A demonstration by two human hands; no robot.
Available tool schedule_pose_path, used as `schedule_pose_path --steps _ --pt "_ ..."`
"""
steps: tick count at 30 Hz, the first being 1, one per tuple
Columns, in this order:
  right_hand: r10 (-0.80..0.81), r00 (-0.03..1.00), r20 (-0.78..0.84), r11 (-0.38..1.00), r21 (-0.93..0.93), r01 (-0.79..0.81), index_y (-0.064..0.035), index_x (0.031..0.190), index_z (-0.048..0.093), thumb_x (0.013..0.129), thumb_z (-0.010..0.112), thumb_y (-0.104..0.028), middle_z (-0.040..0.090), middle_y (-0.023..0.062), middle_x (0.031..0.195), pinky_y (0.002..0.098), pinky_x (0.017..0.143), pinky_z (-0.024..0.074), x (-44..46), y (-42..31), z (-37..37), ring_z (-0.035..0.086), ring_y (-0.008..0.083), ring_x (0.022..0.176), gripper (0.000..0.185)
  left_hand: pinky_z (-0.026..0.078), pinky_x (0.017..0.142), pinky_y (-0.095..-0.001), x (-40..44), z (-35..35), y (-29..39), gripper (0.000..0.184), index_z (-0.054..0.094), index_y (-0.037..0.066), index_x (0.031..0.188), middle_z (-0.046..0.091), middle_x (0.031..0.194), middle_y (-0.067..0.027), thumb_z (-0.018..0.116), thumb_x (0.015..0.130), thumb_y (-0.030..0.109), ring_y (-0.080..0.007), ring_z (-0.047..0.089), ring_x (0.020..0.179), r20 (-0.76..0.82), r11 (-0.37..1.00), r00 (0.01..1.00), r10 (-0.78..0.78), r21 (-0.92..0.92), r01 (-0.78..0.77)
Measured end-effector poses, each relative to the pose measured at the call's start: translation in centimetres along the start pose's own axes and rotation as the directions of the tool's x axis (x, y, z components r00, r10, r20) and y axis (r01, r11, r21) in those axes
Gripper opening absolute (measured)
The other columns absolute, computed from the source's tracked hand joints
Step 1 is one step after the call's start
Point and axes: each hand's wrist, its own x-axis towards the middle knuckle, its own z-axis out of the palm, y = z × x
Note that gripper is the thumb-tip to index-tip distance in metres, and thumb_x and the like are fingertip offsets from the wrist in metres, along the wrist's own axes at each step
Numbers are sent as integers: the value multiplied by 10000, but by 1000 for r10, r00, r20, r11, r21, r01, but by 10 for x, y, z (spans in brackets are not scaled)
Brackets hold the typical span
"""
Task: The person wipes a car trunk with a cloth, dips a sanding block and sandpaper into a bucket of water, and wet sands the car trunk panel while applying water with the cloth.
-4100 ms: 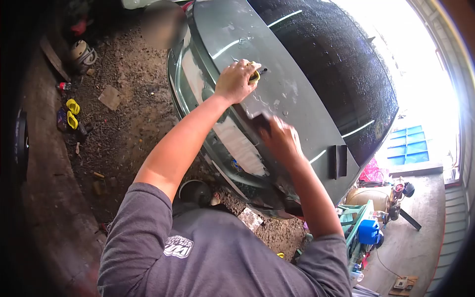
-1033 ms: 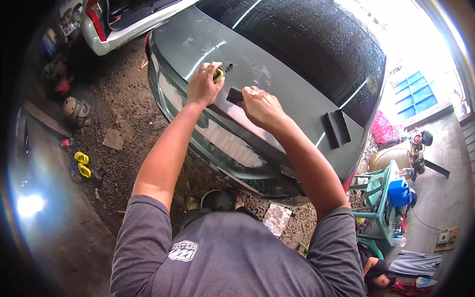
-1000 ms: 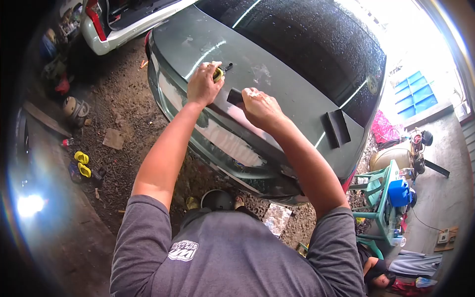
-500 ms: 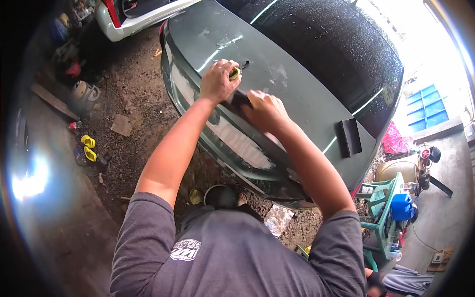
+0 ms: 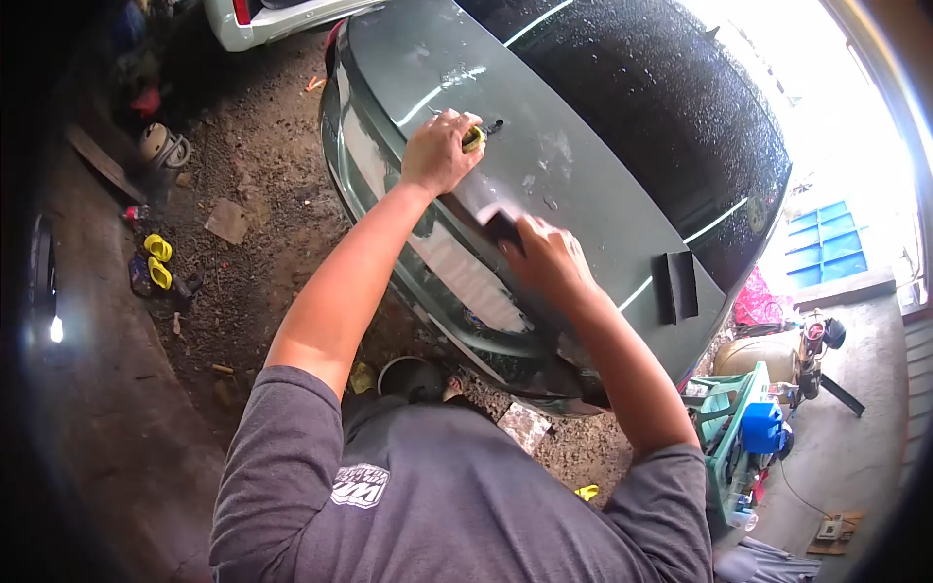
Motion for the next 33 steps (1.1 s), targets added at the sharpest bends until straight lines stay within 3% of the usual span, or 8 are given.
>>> schedule_pose_path --steps 8,14,17,21,24,26,28,33 --pt "64 998 14 997 -53 -63 0 1024 591 959 700 -295 697 268 1016 551 833 539 42 -5 4 681 476 959 321 553 973 -452 -4 -3 1 358 668 192 1204 675 1127 -92 757 890 337 -317 676 1098 17 1000 1000 -1 -11 1" --pt "-19 999 -26 1000 -25 19 -9 996 595 930 744 -292 686 263 984 549 793 539 23 8 9 687 468 915 327 559 960 -462 -5 -1 -1 344 673 186 1181 672 1124 -98 760 886 339 -315 673 1109 -15 999 1000 -4 -40 4" --pt "160 987 25 987 23 -161 -8 987 614 934 739 -283 691 262 979 548 794 541 56 -11 0 688 470 905 306 556 959 -459 -5 -5 3 340 685 188 1176 674 1116 -95 757 886 351 -312 673 1099 -11 1000 1000 -1 -20 1" --pt "-159 976 -148 987 -14 159 0 900 575 912 749 -229 622 238 794 500 661 505 4 8 10 634 456 732 287 553 963 -460 -4 -3 -2 334 686 181 1169 687 1085 -100 748 893 359 -314 671 1099 -49 999 999 21 -31 -23" --pt "-35 999 8 998 -52 35 -19 957 591 917 748 -302 685 245 917 541 756 543 11 15 4 686 469 872 326 546 974 -462 -7 -2 -3 357 687 162 1182 699 1086 -104 741 893 363 -321 674 1103 -44 999 999 13 -33 -14" --pt "-18 997 -71 999 -51 14 -22 940 584 907 749 -302 677 248 907 540 735 536 46 18 9 671 486 847 326 544 977 -464 -6 -2 -4 374 686 156 1195 701 1101 -105 742 893 368 -322 674 1111 -26 999 999 19 -49 -20" --pt "83 996 -19 995 -48 -84 -22 925 585 910 751 -299 686 242 924 536 746 544 56 2 0 680 476 857 323 545 979 -462 -6 -3 -5 385 686 161 1211 700 1118 -107 741 893 372 -322 674 1122 -33 998 999 26 -52 -28" --pt "-45 999 -19 999 -7 45 -19 929 591 926 744 -286 679 236 912 532 744 547 2 19 2 691 456 861 308 546 979 -461 -5 -4 -3 385 686 160 1213 698 1138 -109 734 898 375 -315 679 1116 -15 998 1000 -8 -65 7"
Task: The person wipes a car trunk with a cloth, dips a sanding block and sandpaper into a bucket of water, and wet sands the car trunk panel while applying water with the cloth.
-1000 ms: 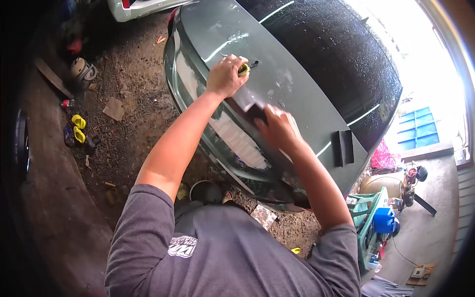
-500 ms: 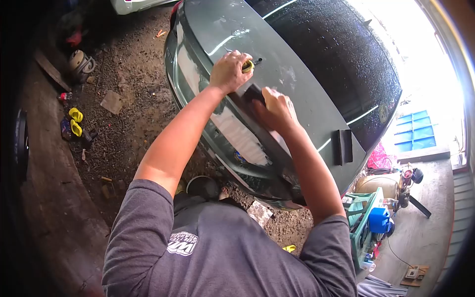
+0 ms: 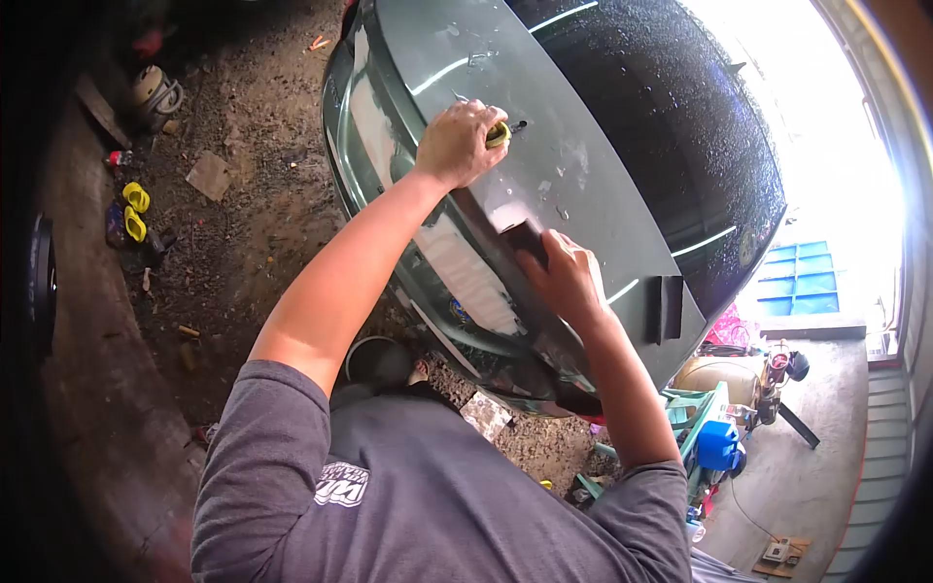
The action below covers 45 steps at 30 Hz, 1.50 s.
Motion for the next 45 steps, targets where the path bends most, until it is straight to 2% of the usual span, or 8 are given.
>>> schedule_pose_path --steps 7,13,17,23,25,35,37,45 --pt "98 995 -20 994 -49 -99 1 947 584 942 718 -308 692 271 945 550 752 535 52 -10 1 677 486 894 337 550 963 -465 -1 0 1 345 683 161 1183 698 1076 -107 755 888 325 -321 678 1095 -36 1000 999 19 -20 -20" --pt "-36 997 -71 998 40 38 -18 917 589 922 745 -288 667 249 892 526 738 532 18 5 2 667 460 842 312 537 977 -457 2 4 0 363 684 161 1200 687 1124 -99 762 885 324 -327 660 1106 -32 1000 999 22 6 -22" --pt "102 993 -53 994 -38 -104 -6 978 610 945 689 -326 698 260 974 549 793 551 67 6 3 687 474 931 331 535 984 -457 -1 7 0 369 683 163 1217 683 1131 -100 749 899 338 -328 658 1107 -41 999 998 38 27 -36" --pt "69 995 69 997 17 -71 -20 1039 642 928 720 -321 716 220 991 539 817 560 -5 1 -7 707 449 925 331 535 993 -463 2 4 2 396 647 176 1257 680 1130 -110 740 914 352 -333 651 1120 -2 999 1000 18 51 -18" --pt "-3 996 -90 1000 -8 2 0 941 610 912 736 -296 688 245 897 516 772 548 23 14 7 686 468 875 323 534 994 -463 0 4 3 396 649 176 1258 678 1137 -109 741 917 354 -333 651 1119 -16 999 1000 20 46 -19" --pt "86 992 89 996 10 -88 -22 1007 623 931 708 -358 704 253 978 548 814 555 0 1 -12 701 464 918 355 536 1001 -448 1 0 5 399 670 176 1244 688 1181 -94 760 891 337 -316 660 1146 8 998 1000 2 56 -2" --pt "33 999 -39 998 -45 -35 -25 982 622 938 699 -337 714 230 966 553 806 550 30 13 1 699 459 919 324 536 999 -448 -2 0 6 400 673 175 1239 688 1180 -96 770 881 325 -319 658 1149 -3 1000 1000 -8 22 8" --pt "57 998 31 996 64 -59 -7 967 612 924 751 -281 681 245 906 489 770 539 -14 9 -6 680 446 858 311 542 968 -461 3 2 1 365 654 189 1225 680 1121 -94 748 902 332 -325 664 1088 -33 999 999 23 29 -22"
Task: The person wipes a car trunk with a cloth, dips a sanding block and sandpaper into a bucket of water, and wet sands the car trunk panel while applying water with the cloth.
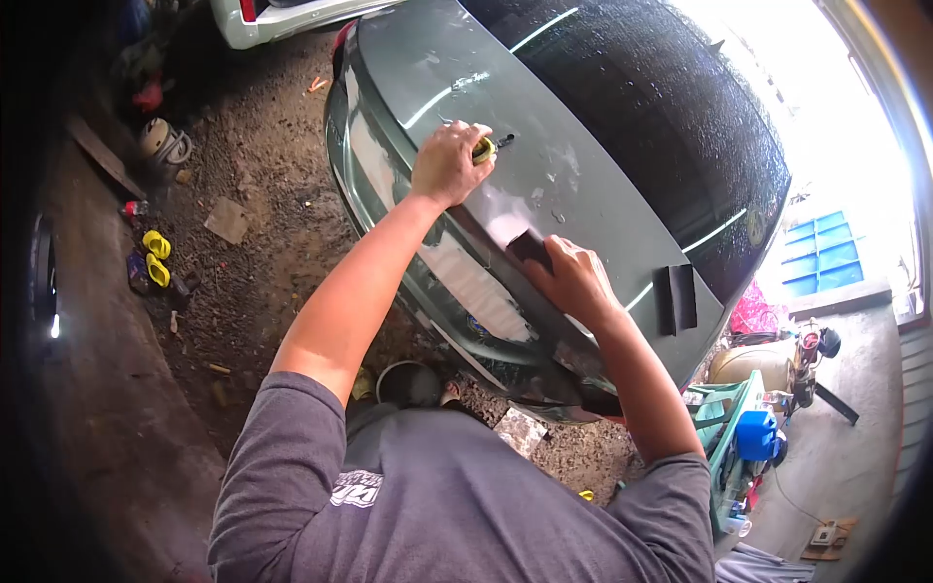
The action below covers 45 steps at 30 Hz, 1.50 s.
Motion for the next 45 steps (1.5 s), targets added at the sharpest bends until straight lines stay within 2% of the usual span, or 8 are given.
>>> schedule_pose_path --steps 15,18,26,28,35,38,42,45 --pt "-3 999 -54 999 -38 1 -5 959 604 920 722 -324 666 244 891 514 773 531 37 -9 12 672 452 869 342 541 981 -465 -5 0 2 383 643 193 1234 676 1143 -92 762 895 326 -321 664 1107 23 1000 1000 -8 5 8" --pt "133 991 -23 989 -66 -135 -7 966 606 941 710 -311 675 248 912 525 799 525 62 -34 10 667 475 893 323 537 987 -467 -4 -2 2 387 640 197 1244 676 1154 -90 755 899 329 -321 658 1121 31 1000 1000 -6 3 6" --pt "-55 997 -57 996 -71 51 -21 1024 599 941 726 -288 695 258 943 548 781 538 46 -25 16 687 470 890 307 536 991 -461 -6 1 4 392 650 200 1252 678 1149 -93 744 902 351 -320 658 1121 45 1000 999 -14 27 13" --pt "101 995 7 993 -62 -100 -16 1023 593 940 725 -272 694 258 945 543 783 537 66 -42 11 687 467 903 301 537 990 -462 -3 -1 1 403 653 200 1263 679 1145 -96 746 901 351 -322 661 1113 39 999 999 -10 33 8" --pt "-40 999 -30 996 -75 38 -22 1008 588 942 720 -283 703 258 927 557 763 538 31 -21 14 688 481 874 300 535 994 -465 -2 -2 1 392 669 187 1236 688 1142 -95 762 888 343 -322 665 1121 31 1000 999 -28 9 28" --pt "152 988 39 985 -90 -148 -24 1012 590 941 728 -304 706 263 938 546 784 546 68 -40 6 690 475 903 320 534 997 -464 -5 -1 3 398 667 184 1238 690 1149 -93 767 885 339 -321 665 1127 41 1000 999 -8 20 7" --pt "-56 996 -65 996 -78 50 -11 983 598 934 736 -297 652 259 856 504 748 537 25 -24 13 669 475 849 321 533 998 -463 -4 -1 -1 407 665 179 1242 688 1156 -97 771 881 332 -321 665 1127 37 1000 999 -15 -21 16" --pt "-19 1000 -9 996 -88 18 -24 1012 588 948 719 -311 693 243 933 537 789 548 17 -20 9 684 472 898 322 531 1000 -461 -2 -3 -1 409 662 178 1245 687 1162 -99 770 880 328 -323 663 1136 26 999 999 -25 -24 26"
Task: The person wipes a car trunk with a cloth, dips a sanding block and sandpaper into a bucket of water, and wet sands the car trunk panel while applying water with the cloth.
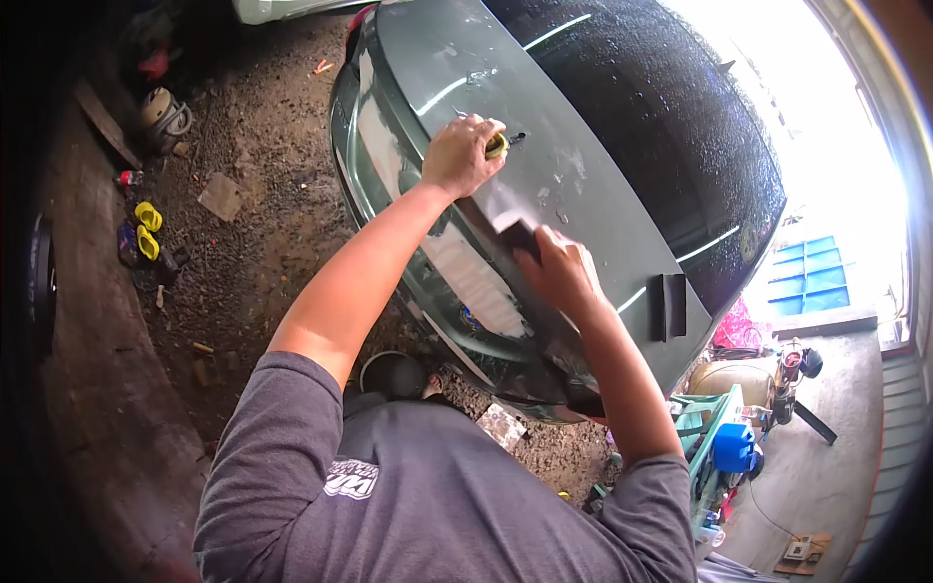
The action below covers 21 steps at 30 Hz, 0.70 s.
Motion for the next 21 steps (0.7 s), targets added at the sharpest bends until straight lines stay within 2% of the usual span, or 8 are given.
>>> schedule_pose_path --steps 5,8,12,15,16,19,20,21 --pt "62 998 2 992 -110 -62 -19 1032 619 966 684 -362 719 232 997 524 877 550 65 -2 -3 698 442 1002 355 532 995 -462 -1 0 -1 386 662 180 1239 685 1159 -95 734 897 343 -321 663 1136 22 1000 1000 11 19 -12" --pt "195 965 178 978 -104 -179 -24 1050 649 965 691 -383 725 218 1065 516 916 546 73 -9 -22 697 421 1063 371 535 984 -460 0 1 1 384 662 187 1247 681 1156 -97 712 908 361 -316 664 1125 23 1000 1000 6 16 -7" --pt "138 985 104 984 -129 -124 -20 1075 660 971 675 -387 721 210 1159 508 950 550 72 2 -7 695 412 1105 382 535 983 -460 -1 2 1 405 662 181 1275 677 1164 -96 712 923 376 -320 662 1122 35 999 999 16 37 -17" --pt "196 977 88 971 -153 -182 -10 1077 655 987 636 -364 719 224 1150 505 955 548 47 -12 -8 690 414 1116 366 531 995 -457 -1 5 -4 429 660 165 1268 680 1151 -97 725 926 416 -323 658 1120 -15 996 997 81 44 -80" --pt "213 970 119 972 -124 -199 1 1075 646 997 602 -345 717 234 1142 504 957 546 35 -20 -15 687 419 1114 357 495 1067 -473 0 4 -5 549 637 163 1349 638 1285 -134 732 928 501 -354 603 1225 28 997 997 78 -13 -77" --pt "251 954 163 962 69 -265 -14 1068 673 967 673 -345 713 235 1137 492 920 538 1 -19 -29 684 430 1079 346 428 1148 -522 -2 3 1 693 552 204 1492 517 1472 -199 705 936 589 -411 492 1367 -144 985 976 161 80 -151" --pt "294 954 54 939 173 -299 -15 1058 676 961 691 -337 719 226 1098 475 889 539 -10 -18 -30 695 404 1027 337 354 1194 -583 -2 3 -1 820 450 197 1589 401 1581 -250 667 943 653 -462 386 1459 -113 988 982 154 45 -150" --pt "339 939 -51 908 278 -313 -16 1048 680 954 708 -329 725 216 1059 459 858 540 -21 -16 -29 706 379 975 328 352 1195 -585 -1 5 -2 828 441 172 1590 402 1576 -255 651 952 656 -466 388 1457 -160 984 971 176 57 -169"
